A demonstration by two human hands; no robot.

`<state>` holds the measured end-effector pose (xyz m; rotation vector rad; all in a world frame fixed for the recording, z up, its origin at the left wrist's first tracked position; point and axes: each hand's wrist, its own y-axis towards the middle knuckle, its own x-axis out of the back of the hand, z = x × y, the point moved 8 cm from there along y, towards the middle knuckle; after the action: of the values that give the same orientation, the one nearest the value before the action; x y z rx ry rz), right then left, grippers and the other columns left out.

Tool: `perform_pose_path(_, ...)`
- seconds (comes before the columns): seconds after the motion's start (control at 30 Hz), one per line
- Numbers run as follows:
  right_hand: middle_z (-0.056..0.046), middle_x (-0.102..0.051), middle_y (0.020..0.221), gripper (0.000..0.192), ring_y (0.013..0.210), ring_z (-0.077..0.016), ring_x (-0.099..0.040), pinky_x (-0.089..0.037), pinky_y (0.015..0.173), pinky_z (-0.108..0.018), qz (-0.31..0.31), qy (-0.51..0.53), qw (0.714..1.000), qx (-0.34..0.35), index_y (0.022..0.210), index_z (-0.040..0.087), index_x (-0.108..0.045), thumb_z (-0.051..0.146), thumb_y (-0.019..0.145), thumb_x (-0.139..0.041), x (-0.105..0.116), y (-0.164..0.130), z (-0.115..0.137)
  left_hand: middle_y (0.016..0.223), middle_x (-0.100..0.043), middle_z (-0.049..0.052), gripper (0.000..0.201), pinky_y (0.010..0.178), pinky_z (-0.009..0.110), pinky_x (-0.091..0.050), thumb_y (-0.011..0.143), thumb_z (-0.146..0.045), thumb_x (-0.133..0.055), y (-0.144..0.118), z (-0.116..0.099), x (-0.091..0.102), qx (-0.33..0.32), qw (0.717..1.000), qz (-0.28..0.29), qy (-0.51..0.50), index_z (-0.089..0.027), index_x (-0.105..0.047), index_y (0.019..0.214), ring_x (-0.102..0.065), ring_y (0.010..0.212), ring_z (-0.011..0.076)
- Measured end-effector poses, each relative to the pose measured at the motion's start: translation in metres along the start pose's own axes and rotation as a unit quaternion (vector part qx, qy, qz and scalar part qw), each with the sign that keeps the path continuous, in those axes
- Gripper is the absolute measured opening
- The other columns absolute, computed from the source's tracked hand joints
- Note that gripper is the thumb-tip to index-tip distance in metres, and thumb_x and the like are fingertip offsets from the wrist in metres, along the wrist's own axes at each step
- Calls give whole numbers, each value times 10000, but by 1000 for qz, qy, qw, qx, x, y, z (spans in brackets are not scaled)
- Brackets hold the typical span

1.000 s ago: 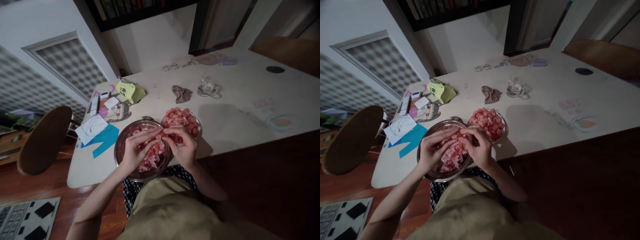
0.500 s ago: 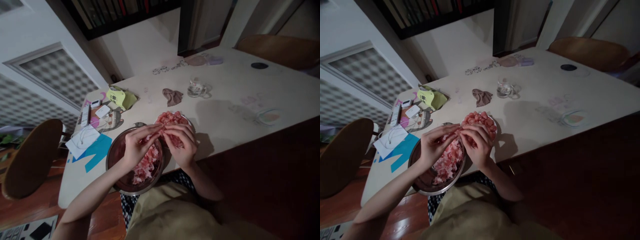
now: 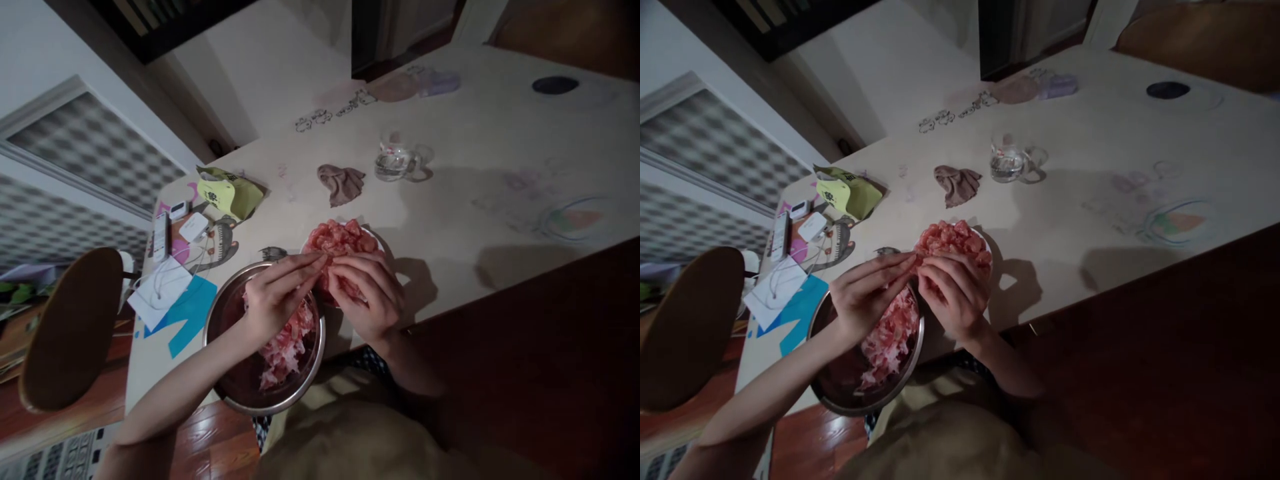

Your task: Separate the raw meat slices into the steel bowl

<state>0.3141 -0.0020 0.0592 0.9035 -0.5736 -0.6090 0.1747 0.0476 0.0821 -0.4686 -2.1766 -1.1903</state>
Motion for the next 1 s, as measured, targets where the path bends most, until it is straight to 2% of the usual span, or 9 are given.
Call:
perform_pose_path(0.3,-8,-746,872,196,825,-155,-695,-594,817,-312,14,-62,998,-3,944,230,-622,76,846,-692,-1,-2,-9,1179,-763,81,371,946,289,-626,866,-23,-712,6,2,-13,-2,999,35,-20,-199,-726,1192,-740,1072,168)
perform_pose_path(0.47,-1,-723,860,176,814,-159,-691,-577,809,-330,21,-16,999,-34,913,260,-594,104,861,-653,-2,-2,-20,1117,-782,80,264,901,289,-639,884,-58,-700,12,5,-17,8,999,36,-16,-186,-747,1110,-757,1023,177)
perform_pose_path(0.8,1,-678,849,140,820,-167,-647,-541,813,-350,48,48,994,-91,850,251,-581,117,861,-620,-4,-2,-31,1183,-762,105,308,917,297,-622,922,-81,-666,15,4,-20,-26,996,87,-17,-200,-708,1204,-739,1082,185)
perform_pose_path(1.0,-5,-664,863,107,857,-167,-651,-550,819,-356,50,95,989,-104,840,242,-590,142,869,-616,-2,-1,-28,1164,-771,116,190,894,270,-627,919,-90,-671,17,7,-18,-17,997,76,0,-164,-733,1082,-756,1043,182)
